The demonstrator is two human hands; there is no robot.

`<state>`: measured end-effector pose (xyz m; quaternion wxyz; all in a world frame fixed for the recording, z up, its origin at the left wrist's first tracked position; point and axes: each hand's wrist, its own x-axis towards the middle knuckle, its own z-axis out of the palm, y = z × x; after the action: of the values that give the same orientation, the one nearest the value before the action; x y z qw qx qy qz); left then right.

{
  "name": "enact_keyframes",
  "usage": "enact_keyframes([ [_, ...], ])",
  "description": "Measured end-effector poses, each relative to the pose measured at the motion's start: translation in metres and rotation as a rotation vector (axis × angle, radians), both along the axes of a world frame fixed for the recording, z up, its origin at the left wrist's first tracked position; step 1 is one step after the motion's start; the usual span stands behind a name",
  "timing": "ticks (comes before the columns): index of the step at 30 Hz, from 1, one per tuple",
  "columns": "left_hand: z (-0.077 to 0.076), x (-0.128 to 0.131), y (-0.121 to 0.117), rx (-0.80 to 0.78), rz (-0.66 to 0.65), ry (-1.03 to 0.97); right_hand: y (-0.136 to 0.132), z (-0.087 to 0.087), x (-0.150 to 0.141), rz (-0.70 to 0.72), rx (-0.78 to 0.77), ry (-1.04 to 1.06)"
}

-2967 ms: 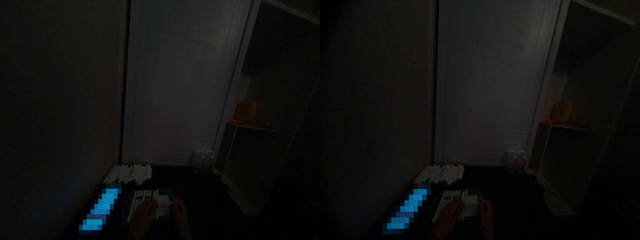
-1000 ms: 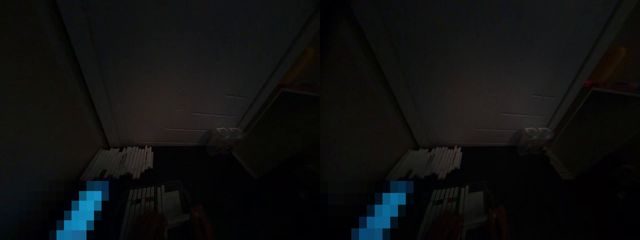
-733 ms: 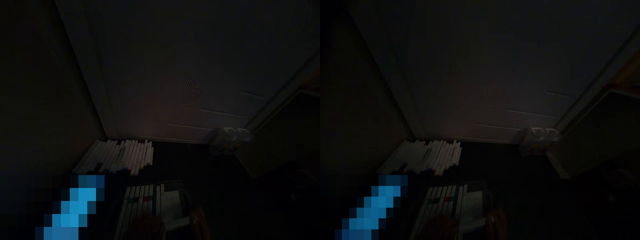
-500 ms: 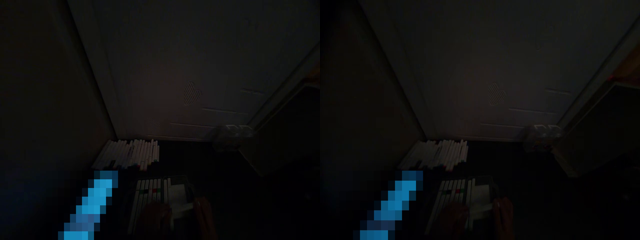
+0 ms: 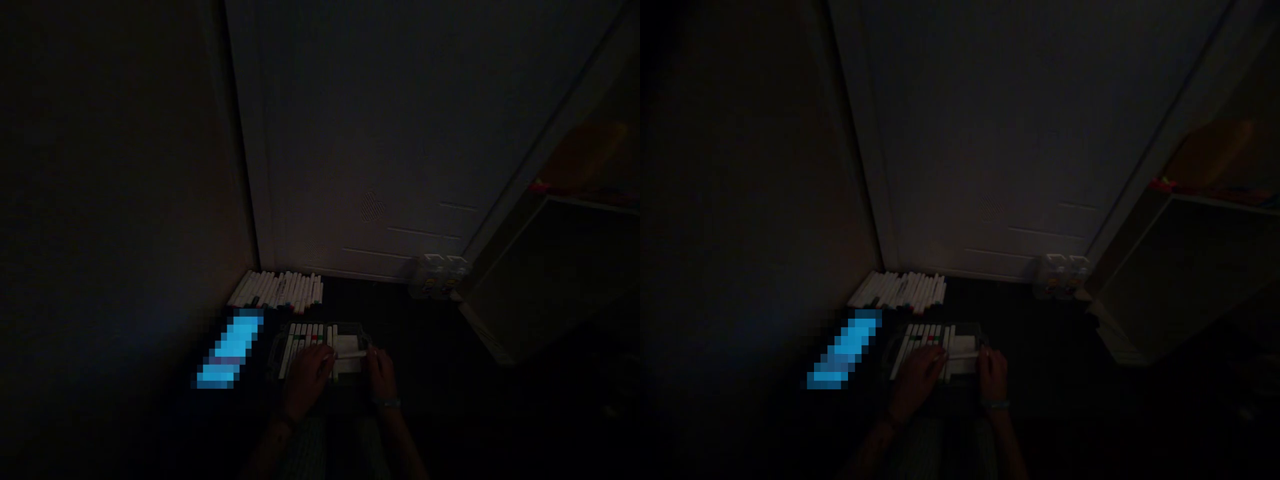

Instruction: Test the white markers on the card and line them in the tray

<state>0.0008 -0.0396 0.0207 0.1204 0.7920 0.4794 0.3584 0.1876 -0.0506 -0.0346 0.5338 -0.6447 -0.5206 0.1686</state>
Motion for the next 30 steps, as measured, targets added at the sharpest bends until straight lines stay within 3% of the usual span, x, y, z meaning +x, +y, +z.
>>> enact_keyframes([
  [6, 0.001, 0.000, 0.001, 0.022, -0.005, -0.010, 0.006, 0.012, 0.001, 0.136, 0.003, 0.044],
  [23, 0.004, 0.001, 0.000, 0.048, 0.012, -0.020, 0.005, 0.018, -0.004, 0.096, 0.027, 0.131],
  [30, -0.003, -0.002, 0.004, 0.085, 0.024, -0.055, 0.006, 0.011, -0.005, 0.104, 0.080, 0.151],
])
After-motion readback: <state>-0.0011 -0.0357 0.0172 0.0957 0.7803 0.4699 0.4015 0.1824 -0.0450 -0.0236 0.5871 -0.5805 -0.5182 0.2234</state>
